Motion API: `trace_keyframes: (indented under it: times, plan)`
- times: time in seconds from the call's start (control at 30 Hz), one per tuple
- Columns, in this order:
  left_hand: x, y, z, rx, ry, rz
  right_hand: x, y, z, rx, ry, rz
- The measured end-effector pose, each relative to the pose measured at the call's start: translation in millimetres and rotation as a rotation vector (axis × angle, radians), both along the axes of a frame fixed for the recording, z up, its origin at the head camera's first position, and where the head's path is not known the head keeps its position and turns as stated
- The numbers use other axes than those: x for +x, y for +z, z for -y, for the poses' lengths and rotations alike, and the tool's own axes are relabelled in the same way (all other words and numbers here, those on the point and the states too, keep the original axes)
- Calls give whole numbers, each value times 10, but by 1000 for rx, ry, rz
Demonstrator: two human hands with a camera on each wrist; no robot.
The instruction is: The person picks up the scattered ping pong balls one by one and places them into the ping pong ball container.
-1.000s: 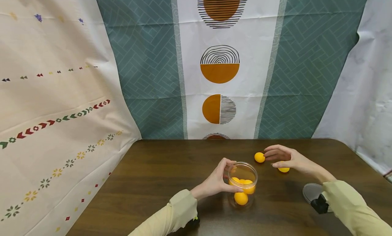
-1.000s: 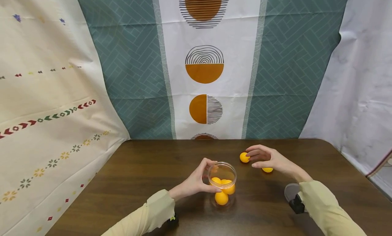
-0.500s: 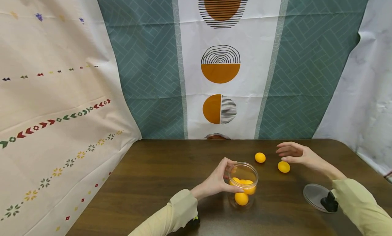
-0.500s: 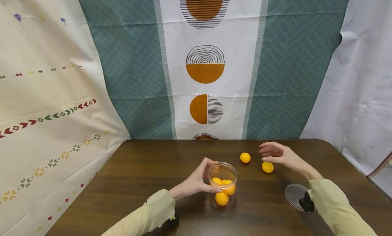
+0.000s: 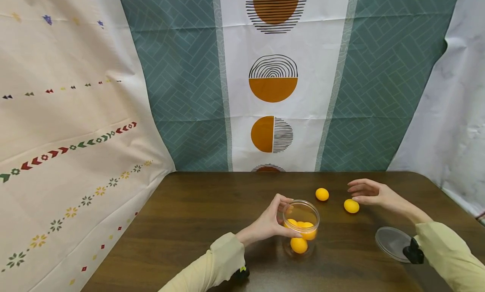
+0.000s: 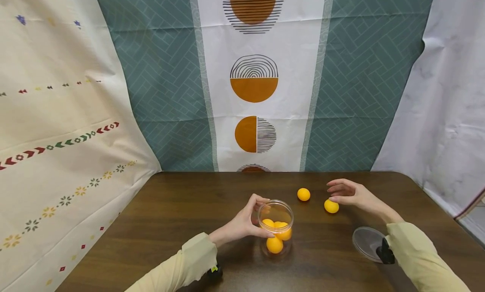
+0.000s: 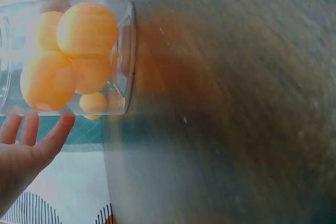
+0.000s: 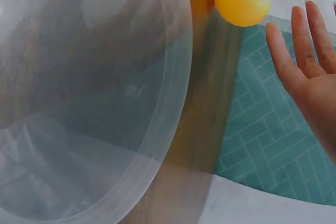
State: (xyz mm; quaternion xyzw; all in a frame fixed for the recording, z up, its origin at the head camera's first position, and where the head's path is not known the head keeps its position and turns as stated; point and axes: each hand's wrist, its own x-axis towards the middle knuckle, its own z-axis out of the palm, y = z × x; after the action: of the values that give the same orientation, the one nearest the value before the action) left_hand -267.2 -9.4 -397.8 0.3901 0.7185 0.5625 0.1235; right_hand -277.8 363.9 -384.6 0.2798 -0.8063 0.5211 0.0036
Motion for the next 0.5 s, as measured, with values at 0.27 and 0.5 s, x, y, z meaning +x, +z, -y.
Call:
trace_keyframes:
  times: [0.27, 0.5]
  plan:
    - [-5, 9, 2, -19, 5, 30, -30, -50, -71, 2, 12, -2]
    - [-12, 6, -6, -13, 5, 22, -49, -88, -117, 10, -9, 23]
